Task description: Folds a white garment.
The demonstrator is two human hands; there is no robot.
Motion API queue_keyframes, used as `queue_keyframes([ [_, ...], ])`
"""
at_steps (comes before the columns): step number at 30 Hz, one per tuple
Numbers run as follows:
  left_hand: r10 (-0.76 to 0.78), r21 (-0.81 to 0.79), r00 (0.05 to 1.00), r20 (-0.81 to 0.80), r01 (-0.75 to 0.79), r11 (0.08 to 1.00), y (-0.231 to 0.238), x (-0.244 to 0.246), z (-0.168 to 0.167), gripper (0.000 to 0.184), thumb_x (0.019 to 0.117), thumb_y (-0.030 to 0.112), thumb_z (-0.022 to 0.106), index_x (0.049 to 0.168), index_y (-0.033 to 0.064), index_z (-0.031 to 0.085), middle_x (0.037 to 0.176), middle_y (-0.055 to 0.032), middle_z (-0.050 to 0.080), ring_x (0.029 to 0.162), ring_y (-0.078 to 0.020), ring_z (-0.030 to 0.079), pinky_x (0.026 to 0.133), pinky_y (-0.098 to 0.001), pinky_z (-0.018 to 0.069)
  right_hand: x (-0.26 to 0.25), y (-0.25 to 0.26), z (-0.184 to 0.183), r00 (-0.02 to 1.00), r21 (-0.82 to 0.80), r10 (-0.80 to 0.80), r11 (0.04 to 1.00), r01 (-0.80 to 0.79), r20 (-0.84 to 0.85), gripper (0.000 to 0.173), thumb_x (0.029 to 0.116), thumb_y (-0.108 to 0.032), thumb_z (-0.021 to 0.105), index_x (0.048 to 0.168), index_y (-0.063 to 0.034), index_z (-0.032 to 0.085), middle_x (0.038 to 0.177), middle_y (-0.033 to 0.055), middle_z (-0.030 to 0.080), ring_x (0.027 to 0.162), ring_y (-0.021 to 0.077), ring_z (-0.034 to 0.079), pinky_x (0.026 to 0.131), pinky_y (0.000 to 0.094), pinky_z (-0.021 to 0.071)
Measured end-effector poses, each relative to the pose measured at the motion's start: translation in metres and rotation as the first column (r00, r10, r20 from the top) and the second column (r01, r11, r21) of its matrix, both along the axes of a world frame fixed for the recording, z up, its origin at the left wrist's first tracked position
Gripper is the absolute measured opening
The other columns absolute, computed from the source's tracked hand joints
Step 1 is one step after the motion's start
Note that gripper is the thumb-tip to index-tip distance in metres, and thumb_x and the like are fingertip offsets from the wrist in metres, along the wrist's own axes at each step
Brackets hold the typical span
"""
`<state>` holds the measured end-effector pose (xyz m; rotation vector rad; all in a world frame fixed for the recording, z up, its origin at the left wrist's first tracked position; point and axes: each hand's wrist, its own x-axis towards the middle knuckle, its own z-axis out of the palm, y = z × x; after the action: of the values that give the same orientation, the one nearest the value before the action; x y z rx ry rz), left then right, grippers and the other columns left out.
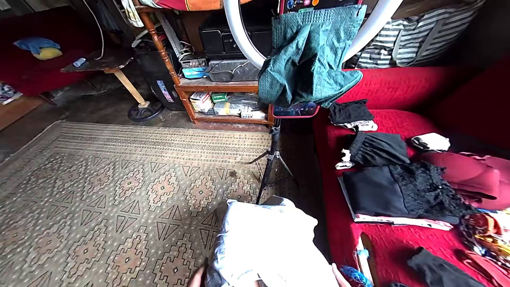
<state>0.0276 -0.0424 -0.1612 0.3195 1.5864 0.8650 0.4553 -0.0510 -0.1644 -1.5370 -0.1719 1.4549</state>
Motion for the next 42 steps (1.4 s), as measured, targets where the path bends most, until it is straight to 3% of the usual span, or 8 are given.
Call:
queue_keyframes([
  [6,-0.029,0.383,0.972,-0.234,0.12,0.916,0.084,-0.016,0.023,0.034,0.1066,0.016,0.05,0.132,-0.0059,0.055,0.117,-0.0172,0.066,0.105,-0.0179,0.065,0.095,-0.0383,0.0539,0.013,0.075,0.045,0.975,0.345,-0.07,0.939,-0.007,0.212,0.023,0.107,-0.013,0.043,0.113,-0.0042,0.063,0.087,-0.0017,0.071,0.077,0.0058,0.069,0.073,0.0275,0.0608],
  [17,0.283,0.717,0.787,-0.547,0.266,0.645,0.143,-0.031,0.189,0.022,0.1053,0.012,0.048,0.119,-0.0035,0.056,0.088,0.0001,0.065,0.077,-0.0005,0.064,0.072,-0.0196,0.0558,0.034,0.164,0.19,0.935,0.803,-0.269,0.596,-0.027,0.231,0.017,0.1036,-0.004,0.042,0.111,-0.01,0.057,0.091,-0.0069,0.071,0.084,0.0043,0.07,0.08,0.0248,0.0606],
  [22,0.1,0.444,0.777,-0.622,0.244,0.862,0.101,-0.055,0.148,0.039,0.1029,0.014,0.055,0.137,-0.0044,0.047,0.114,-0.0171,0.064,0.095,-0.0159,0.065,0.086,-0.0351,0.0554,0.05,0.124,0.153,0.798,0.587,-0.253,0.795,-0.151,0.547,0.01,0.0977,-0.006,0.055,0.106,-0.0078,0.06,0.082,-0.0089,0.066,0.069,-0.0015,0.065,0.063,0.0188,0.0575],
  [26,-0.322,-0.017,0.589,-0.741,0.464,0.886,0.061,-0.066,0.08,0.049,0.097,0.007,0.065,0.14,-0.007,0.049,0.126,-0.032,0.061,0.115,-0.0447,0.062,0.1,-0.059,0.0491,0.063,0.079,0.09,0.397,-0.106,0.286,0.903,-0.416,0.872,0.029,0.0957,-0.015,0.07,0.111,0.009,0.068,0.093,0.0282,0.07,0.084,0.0426,0.069,0.08,0.064,0.0532],
  [28,-0.38,-0.02,0.577,-0.723,0.533,0.846,0.048,-0.051,0.074,0.041,0.0982,0.011,0.066,0.135,-0.0052,0.056,0.131,-0.0286,0.06,0.115,-0.041,0.064,0.098,-0.0541,0.0524,0.06,0.066,0.07,0.357,-0.257,0.435,0.856,-0.448,0.827,0.028,0.0945,-0.013,0.073,0.115,0.0055,0.07,0.101,0.0277,0.071,0.091,0.0439,0.071,0.084,0.0648,0.0543],
  [32,-0.296,0.235,0.556,-0.777,0.692,0.683,0.04,0.007,0.088,0.028,0.0946,0.02,0.069,0.113,-0.0005,0.07,0.117,-0.0183,0.068,0.104,-0.0285,0.067,0.088,-0.0447,0.057,0.056,0.067,0.055,0.495,-0.147,0.391,0.875,-0.461,0.776,0.024,0.0942,-0.008,0.07,0.115,0.0045,0.069,0.094,0.0208,0.071,0.08,0.032,0.07,0.078,0.0532,0.0577],
  [36,-0.414,0.114,0.383,-0.826,0.832,0.543,0.054,0.046,0.103,0.038,0.0851,0.018,0.078,0.119,0.0008,0.071,0.131,-0.0224,0.06,0.122,-0.0344,0.06,0.105,-0.0467,0.0493,0.046,0.098,0.07,0.715,0.184,0.153,0.91,-0.37,0.682,0.021,0.0914,0.0,0.065,0.112,0.0029,0.067,0.093,0.01,0.071,0.075,0.0139,0.067,0.07,0.0329,0.0587],
  [42,-0.317,0.149,0.362,-0.877,0.829,0.538,0.068,0.051,0.088,0.023,0.0893,0.004,0.067,0.11,-0.0049,0.069,0.114,-0.0247,0.065,0.106,-0.0353,0.066,0.096,-0.0459,0.0537,0.043,0.117,0.085,0.604,0.215,0.067,0.898,-0.383,0.794,0.027,0.0924,0.002,0.063,0.119,0.0029,0.065,0.105,0.0153,0.072,0.085,0.0184,0.069,0.079,0.0397,0.0577],
])
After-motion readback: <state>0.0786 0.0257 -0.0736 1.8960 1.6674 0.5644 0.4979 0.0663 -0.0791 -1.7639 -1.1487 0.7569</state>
